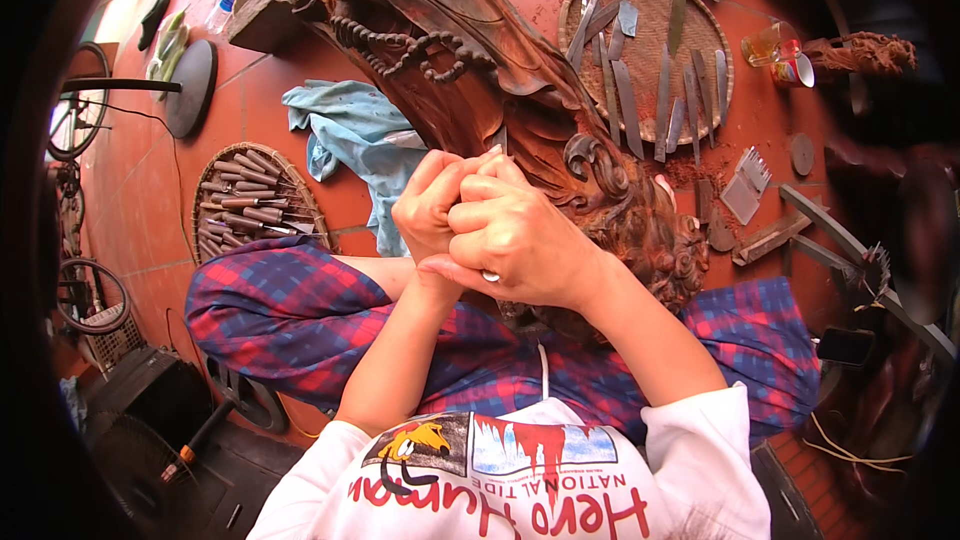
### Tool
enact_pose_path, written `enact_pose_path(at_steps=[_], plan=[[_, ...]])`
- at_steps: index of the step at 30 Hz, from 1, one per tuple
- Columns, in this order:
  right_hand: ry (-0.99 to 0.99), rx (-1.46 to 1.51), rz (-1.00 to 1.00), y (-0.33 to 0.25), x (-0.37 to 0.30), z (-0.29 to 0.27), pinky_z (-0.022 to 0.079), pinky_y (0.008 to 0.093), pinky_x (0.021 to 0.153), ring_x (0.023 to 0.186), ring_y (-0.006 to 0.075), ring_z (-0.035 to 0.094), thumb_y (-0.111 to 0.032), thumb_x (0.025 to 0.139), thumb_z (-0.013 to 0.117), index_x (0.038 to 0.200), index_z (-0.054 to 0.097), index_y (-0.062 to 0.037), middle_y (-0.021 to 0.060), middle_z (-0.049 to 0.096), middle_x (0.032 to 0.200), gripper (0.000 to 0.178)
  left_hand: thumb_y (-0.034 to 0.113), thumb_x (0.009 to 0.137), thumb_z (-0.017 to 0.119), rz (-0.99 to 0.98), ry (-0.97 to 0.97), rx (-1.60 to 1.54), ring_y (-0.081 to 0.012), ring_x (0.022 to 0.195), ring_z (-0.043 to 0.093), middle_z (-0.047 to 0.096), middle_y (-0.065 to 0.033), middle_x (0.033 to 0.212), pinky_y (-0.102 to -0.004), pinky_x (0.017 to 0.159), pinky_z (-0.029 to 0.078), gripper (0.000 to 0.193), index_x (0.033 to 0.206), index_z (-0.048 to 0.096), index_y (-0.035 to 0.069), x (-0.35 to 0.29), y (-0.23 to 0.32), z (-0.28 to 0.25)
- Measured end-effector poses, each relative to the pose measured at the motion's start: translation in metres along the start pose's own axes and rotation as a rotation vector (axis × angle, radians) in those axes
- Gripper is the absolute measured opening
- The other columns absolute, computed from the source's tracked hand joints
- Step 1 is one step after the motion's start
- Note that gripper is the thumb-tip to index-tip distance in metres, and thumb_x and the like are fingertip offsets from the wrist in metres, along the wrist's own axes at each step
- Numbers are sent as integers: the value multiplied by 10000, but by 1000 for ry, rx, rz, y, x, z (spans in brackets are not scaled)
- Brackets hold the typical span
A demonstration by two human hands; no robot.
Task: The person sits on the floor and carves a large wooden statue using a small metal chisel. They carefully chip away at the surface of the wood, focusing on detailed areas of the sculpture. The person occasionally pauses to inspect the work and remove wood shavings by hand.
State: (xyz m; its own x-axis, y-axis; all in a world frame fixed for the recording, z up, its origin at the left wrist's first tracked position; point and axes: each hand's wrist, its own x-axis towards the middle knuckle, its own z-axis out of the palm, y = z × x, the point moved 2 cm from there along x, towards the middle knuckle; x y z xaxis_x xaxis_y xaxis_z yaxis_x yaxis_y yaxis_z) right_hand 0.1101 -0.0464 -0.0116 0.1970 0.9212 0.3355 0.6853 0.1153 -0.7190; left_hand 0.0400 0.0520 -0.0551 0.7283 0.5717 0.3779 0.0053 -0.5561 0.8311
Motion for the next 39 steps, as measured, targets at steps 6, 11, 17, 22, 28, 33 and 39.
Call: enact_pose_path(at_steps=[6,11,17,22,28,33,39], plan=[[71,11,83,-12,-16,1,411,423,746,662,241,517,-146,762,856,560,543,-78,33,496,613,378,113,777,766,8,-48,23,-250,596,591,549,-81,688,-353,535,467,129,889,748,50,-21,5,9],[110,33,20,-2,-3,0,407,406,687,648,240,510,-95,739,842,543,528,-75,39,474,606,370,84,770,780,35,0,48,-240,597,588,542,-68,678,-344,533,465,89,799,702,52,-5,1,5],[138,135,79,-9,-2,-18,363,374,640,578,233,459,-22,722,819,527,510,-73,29,437,566,368,106,773,792,44,-13,67,-240,595,574,532,-58,666,-357,524,450,104,780,694,72,-5,14,7],[205,182,91,-1,-14,-12,349,369,648,559,236,424,47,705,774,524,476,-50,41,423,565,362,88,753,775,52,11,76,-245,634,593,543,-60,689,-367,548,471,125,867,725,80,-12,6,13],[235,231,118,-1,5,-16,335,362,646,569,223,419,72,694,746,527,487,-22,55,425,576,322,88,756,775,0,13,6,-255,630,601,575,-57,690,-366,565,486,128,877,738,79,4,8,0],[284,260,184,-4,-25,-15,373,372,682,566,216,444,108,680,698,528,461,-6,54,448,564,303,47,730,784,-2,-23,-64,-237,603,598,578,-72,684,-356,561,481,257,985,780,73,-20,8,13],[340,296,200,2,-9,-12,382,380,684,585,213,446,118,702,679,540,465,4,60,467,591,292,70,759,775,11,5,-34,-235,652,622,608,-52,727,-349,585,500,200,958,768,85,-4,1,7]])
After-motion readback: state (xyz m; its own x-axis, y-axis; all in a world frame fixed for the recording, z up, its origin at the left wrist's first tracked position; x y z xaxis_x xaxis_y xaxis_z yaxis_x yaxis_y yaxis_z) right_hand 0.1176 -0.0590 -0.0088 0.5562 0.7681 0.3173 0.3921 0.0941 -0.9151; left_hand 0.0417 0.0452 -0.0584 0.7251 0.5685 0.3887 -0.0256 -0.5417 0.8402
